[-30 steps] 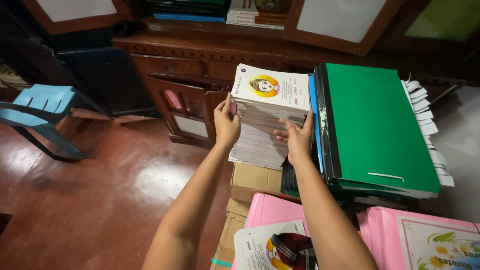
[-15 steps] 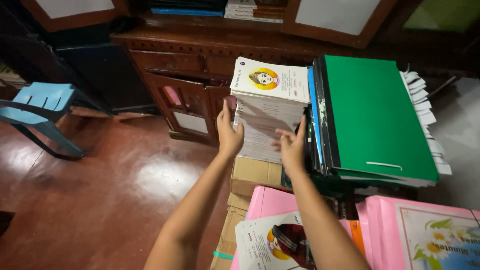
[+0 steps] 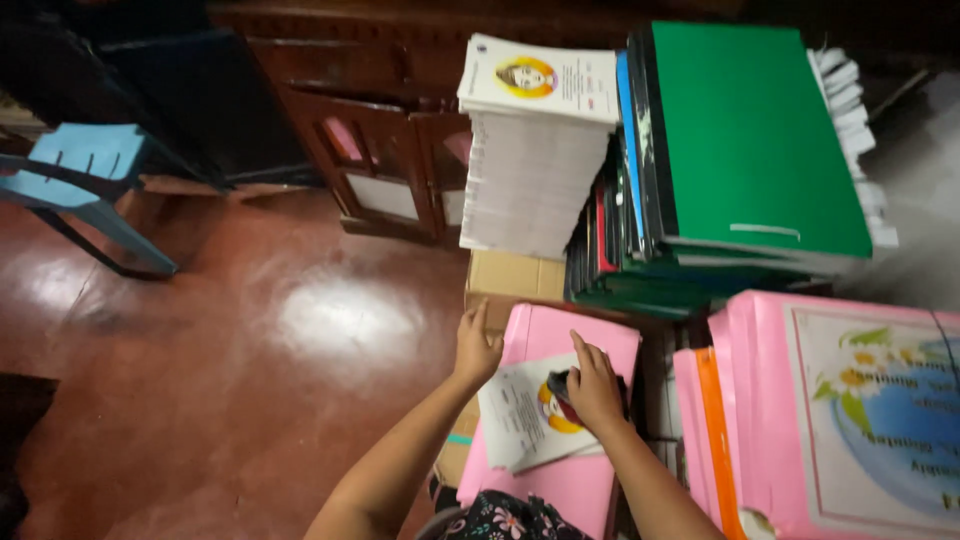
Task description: Stamping a large stack of booklets or pamphlets one by one and moving them to a finished pile.
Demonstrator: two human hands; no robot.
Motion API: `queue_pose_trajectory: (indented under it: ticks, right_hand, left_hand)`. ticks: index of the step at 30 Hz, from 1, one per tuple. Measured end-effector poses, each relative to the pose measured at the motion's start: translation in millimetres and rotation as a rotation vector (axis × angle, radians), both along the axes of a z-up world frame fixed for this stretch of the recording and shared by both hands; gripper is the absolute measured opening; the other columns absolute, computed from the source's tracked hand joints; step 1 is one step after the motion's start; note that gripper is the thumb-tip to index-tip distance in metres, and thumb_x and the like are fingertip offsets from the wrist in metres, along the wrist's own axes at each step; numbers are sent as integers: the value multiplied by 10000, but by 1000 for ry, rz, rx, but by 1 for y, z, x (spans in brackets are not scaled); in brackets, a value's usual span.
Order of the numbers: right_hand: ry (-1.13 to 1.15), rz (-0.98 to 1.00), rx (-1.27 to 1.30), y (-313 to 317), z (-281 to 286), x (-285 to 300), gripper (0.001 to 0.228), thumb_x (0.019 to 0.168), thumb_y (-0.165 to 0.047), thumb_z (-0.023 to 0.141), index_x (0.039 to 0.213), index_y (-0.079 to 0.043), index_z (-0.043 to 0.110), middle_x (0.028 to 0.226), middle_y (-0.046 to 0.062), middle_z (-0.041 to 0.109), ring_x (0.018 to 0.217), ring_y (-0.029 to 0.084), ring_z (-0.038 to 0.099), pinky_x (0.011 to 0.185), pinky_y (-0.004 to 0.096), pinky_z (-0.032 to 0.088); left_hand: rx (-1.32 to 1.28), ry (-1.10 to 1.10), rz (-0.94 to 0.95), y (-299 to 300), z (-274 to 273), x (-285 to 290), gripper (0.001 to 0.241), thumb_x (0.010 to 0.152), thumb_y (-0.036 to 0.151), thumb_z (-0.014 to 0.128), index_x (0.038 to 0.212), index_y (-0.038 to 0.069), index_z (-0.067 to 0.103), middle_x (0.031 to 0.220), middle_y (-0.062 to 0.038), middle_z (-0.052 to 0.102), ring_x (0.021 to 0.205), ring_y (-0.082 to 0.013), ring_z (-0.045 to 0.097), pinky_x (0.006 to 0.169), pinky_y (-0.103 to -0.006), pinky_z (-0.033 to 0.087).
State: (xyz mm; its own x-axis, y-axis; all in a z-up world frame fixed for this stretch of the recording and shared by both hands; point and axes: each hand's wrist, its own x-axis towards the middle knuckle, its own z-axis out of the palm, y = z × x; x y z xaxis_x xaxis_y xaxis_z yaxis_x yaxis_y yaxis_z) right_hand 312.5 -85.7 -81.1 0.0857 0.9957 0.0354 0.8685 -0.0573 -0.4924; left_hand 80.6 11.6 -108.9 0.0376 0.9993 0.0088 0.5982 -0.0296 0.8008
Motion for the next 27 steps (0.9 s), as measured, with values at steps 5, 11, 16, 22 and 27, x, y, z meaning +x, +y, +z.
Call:
queue_pose_trajectory:
  ticks: [5,11,16,22,27]
  right_hand:
    - [-297,147,-76,-52,2,-4,726,945,-487,549,1606,-322,300,1571,86,362,1483,297,311,1206,526,227]
    - [-484,187,-217,-76,-14,14,597,1017,-545,380,1553,-283,361,1668,88,277,1566,289,189,1258,569,84]
    - [-501,-90,-25,-86,-55,-25,639,1007,-451,473,1554,-126,413,1622,230,356,1538,403,272,1219,651,158]
    - [-235,395,-341,-102,-18,-73,530,1041,-346,322,1447,-41,474,1695,202,100,1578,359,11,1235,579,2]
    - [-548,251,-119,-55,-102,35,516,1009,-393,431,1349,-35,584,1480,256,507,1454,392,375,1194,652,223]
  left_hand:
    - [-106,168,-174,-58,-9,2,895,765,252,787,1570,248,396,1438,-207,468,1336,-432,524,1090,-502,473]
    - [-273,437,-428,-122,15,0,1242,670,472,903,1643,212,176,1631,-315,106,1513,-512,152,1220,-582,249]
    - [-406,558,-447,-145,41,4,1218,752,461,864,1659,204,93,1679,-280,-93,1553,-472,-77,1240,-624,131]
    - [-438,682,-442,-145,38,4,1172,822,348,844,1654,242,26,1692,-219,-119,1566,-411,-86,1250,-592,146]
    - [-489,690,-458,-142,44,7,1232,795,447,842,1655,252,-20,1698,-193,-145,1569,-389,-117,1258,-581,123]
